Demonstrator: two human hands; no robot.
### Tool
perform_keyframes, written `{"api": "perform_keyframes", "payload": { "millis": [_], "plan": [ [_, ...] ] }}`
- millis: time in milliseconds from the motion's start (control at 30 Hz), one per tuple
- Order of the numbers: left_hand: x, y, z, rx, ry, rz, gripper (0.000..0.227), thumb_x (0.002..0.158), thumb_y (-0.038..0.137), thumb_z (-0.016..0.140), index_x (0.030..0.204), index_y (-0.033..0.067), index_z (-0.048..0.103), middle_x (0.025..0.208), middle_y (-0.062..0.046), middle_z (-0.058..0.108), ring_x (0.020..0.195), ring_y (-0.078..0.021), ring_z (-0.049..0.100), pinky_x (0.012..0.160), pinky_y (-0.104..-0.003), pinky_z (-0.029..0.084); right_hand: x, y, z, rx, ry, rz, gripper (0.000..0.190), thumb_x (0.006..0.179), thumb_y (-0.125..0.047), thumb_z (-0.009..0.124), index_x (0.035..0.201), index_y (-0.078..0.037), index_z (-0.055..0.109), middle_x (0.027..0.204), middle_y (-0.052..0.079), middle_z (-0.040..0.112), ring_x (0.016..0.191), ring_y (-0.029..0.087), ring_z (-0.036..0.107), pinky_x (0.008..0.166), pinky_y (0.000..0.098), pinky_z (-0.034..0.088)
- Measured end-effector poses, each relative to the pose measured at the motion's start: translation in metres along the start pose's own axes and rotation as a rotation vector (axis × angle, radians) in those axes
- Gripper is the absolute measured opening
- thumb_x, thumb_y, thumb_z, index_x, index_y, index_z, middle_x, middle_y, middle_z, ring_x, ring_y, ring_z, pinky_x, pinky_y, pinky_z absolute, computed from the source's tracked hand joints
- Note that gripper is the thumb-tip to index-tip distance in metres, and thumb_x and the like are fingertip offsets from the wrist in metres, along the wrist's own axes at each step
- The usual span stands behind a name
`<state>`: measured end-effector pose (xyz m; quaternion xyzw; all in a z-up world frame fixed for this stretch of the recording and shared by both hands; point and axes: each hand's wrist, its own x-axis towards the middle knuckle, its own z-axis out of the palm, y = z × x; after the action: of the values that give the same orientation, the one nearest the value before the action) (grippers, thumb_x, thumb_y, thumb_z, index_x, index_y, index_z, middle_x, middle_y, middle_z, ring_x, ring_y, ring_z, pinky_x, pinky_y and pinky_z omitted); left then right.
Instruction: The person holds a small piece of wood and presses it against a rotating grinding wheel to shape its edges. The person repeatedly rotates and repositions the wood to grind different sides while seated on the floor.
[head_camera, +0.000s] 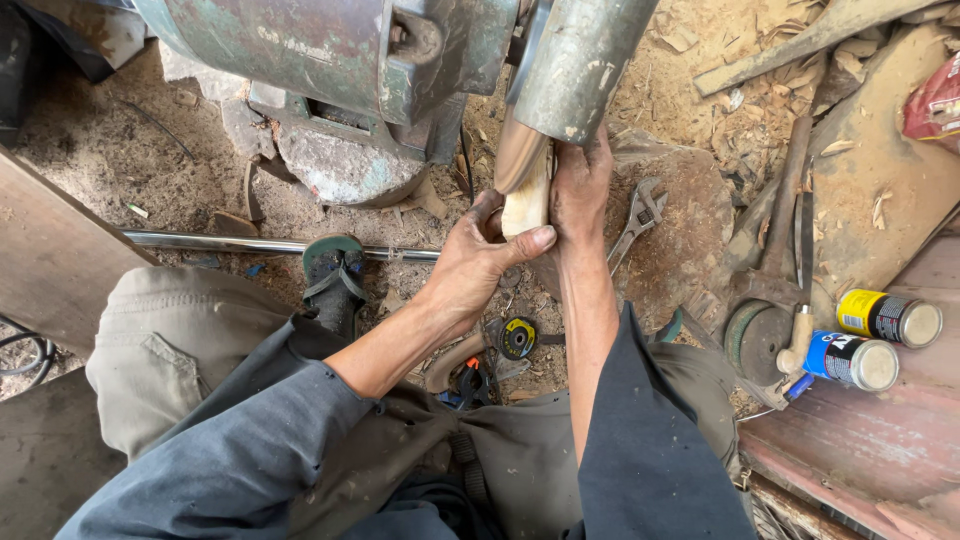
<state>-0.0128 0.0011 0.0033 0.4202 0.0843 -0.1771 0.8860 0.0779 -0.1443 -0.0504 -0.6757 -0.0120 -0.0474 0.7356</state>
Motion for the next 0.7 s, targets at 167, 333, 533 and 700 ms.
{"api": "perform_keyframes", "payload": {
  "millis": [167,333,533,700],
  "plan": [
    [-0.011,0.000,0.000,0.008,-0.051,0.005,0.088,0.077,0.013,0.086,0.150,-0.0031,0.040,0.128,-0.012,0.066,0.119,-0.0175,0.062,0.107,-0.037,0.050,-0.010,-0.019,0.007,-0.005,0.011,0.027,0.043,0.108,-0.028,0.057,0.143,-0.004,0.054,0.134,0.023,0.066,0.120,0.029,0.069,0.105,0.0467,0.060],
    [-0.008,-0.002,-0.004,0.000,-0.022,-0.005,0.080,0.081,0.011,0.084,0.148,-0.0028,0.043,0.125,-0.011,0.069,0.117,-0.0166,0.063,0.106,-0.036,0.051,-0.010,-0.022,0.011,0.072,0.058,0.122,0.042,0.104,-0.026,0.057,0.140,-0.005,0.054,0.132,0.021,0.067,0.116,0.028,0.071,0.101,0.0469,0.063],
    [0.005,-0.004,-0.007,-0.044,-0.019,0.011,0.076,0.082,0.012,0.085,0.146,-0.0035,0.046,0.125,-0.010,0.069,0.117,-0.0149,0.063,0.108,-0.034,0.049,0.004,-0.013,0.010,-0.013,0.136,0.150,0.033,0.104,-0.020,0.055,0.130,-0.001,0.063,0.126,0.022,0.070,0.109,0.028,0.074,0.100,0.0493,0.065],
    [0.013,-0.004,-0.009,-0.039,0.002,0.000,0.078,0.080,0.015,0.086,0.144,-0.0024,0.047,0.124,-0.010,0.070,0.117,-0.0154,0.064,0.108,-0.034,0.048,0.007,-0.004,0.008,-0.039,0.170,0.131,0.031,0.103,-0.016,0.055,0.132,-0.005,0.061,0.130,0.017,0.068,0.116,0.023,0.072,0.102,0.0465,0.060]
  ]
}}
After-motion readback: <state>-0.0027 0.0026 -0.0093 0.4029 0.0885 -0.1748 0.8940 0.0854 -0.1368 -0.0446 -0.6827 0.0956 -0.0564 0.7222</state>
